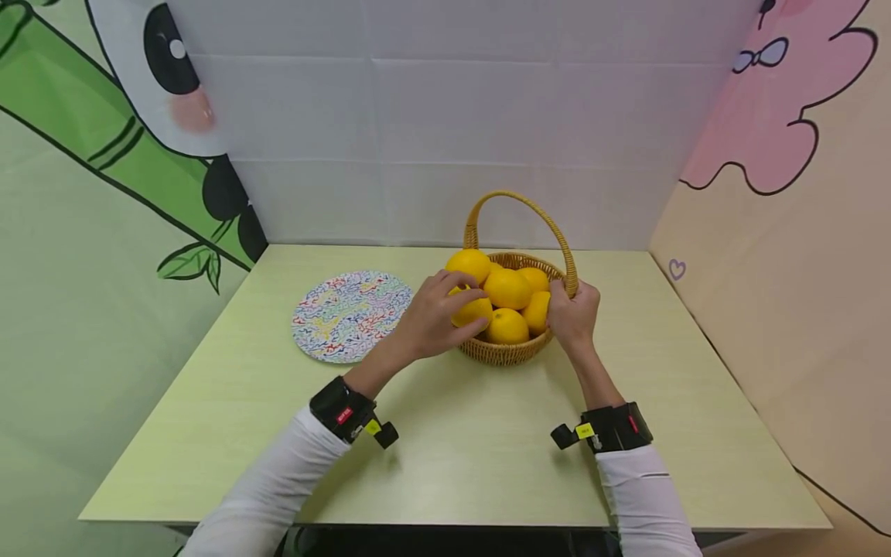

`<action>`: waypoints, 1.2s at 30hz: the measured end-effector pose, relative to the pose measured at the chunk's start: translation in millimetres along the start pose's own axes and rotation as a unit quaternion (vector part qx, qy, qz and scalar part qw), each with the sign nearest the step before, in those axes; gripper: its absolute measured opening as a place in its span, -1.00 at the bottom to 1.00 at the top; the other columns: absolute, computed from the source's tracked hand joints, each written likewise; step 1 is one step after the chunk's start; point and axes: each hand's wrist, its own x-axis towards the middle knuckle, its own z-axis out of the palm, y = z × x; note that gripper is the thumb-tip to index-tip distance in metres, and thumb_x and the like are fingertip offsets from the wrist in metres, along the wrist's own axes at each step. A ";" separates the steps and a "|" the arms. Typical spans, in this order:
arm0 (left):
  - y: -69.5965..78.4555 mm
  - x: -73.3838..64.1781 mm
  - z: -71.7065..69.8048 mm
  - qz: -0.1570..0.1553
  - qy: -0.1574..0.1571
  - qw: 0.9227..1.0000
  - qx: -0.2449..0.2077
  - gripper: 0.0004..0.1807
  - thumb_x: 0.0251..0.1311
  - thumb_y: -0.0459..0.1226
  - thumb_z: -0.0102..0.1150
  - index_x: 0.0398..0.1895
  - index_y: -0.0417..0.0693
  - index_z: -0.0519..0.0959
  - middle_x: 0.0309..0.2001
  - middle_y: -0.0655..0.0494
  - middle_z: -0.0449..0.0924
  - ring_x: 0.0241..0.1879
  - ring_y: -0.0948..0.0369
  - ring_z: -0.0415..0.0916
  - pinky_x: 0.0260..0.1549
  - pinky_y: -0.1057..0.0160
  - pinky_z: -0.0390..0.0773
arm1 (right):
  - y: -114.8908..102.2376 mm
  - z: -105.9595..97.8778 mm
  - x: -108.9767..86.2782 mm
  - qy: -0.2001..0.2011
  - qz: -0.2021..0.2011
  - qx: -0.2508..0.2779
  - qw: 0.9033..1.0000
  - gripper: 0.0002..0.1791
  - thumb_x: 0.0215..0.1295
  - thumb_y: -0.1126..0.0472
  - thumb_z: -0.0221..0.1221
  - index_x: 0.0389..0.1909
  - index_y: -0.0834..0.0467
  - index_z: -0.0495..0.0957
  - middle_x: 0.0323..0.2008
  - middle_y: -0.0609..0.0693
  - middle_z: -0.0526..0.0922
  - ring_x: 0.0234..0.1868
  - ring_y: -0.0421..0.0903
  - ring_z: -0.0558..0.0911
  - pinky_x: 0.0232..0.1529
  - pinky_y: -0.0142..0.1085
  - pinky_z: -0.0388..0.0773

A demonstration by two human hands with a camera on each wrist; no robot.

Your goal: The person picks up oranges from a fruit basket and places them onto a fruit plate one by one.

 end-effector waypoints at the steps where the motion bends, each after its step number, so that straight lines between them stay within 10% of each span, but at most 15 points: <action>1: -1.0 1.5 -0.8 -0.011 -0.008 1.000 0.000 -0.56 0.44 -0.03 0.51 0.25 -0.02 0.79 0.26 -0.02 0.69 0.22 -0.03 0.60 0.14 0.00 0.66 | 0.0 -0.1 0.0 -0.001 -0.001 0.000 1.000 -0.46 0.57 0.35 0.00 -0.74 0.15 0.34 -0.89 -0.11 0.37 -0.92 0.08 0.35 -0.89 -0.35 0.30; 22: 0.8 17.2 -4.2 -0.131 -0.162 0.978 -0.014 -0.37 0.45 0.06 0.47 0.51 0.11 0.64 0.50 0.01 0.53 0.41 -0.08 0.47 0.12 -0.09 0.82 | 0.0 0.6 -0.7 -0.004 -0.010 -0.001 1.000 -0.45 0.57 0.38 -0.01 -0.76 0.16 0.34 -0.91 -0.11 0.36 -0.95 -0.08 0.34 -0.92 -0.33 0.29; 36: 0.9 19.1 -3.8 -0.148 -0.177 0.973 -0.019 -0.32 0.43 0.06 0.49 0.55 0.11 0.61 0.51 -0.01 0.54 0.43 -0.08 0.48 0.18 -0.13 0.82 | 1.1 -0.6 0.2 -0.009 -0.015 0.007 1.000 -0.45 0.57 0.37 -0.02 -0.76 0.16 0.33 -0.91 -0.09 0.36 -0.95 -0.08 0.34 -0.92 -0.34 0.28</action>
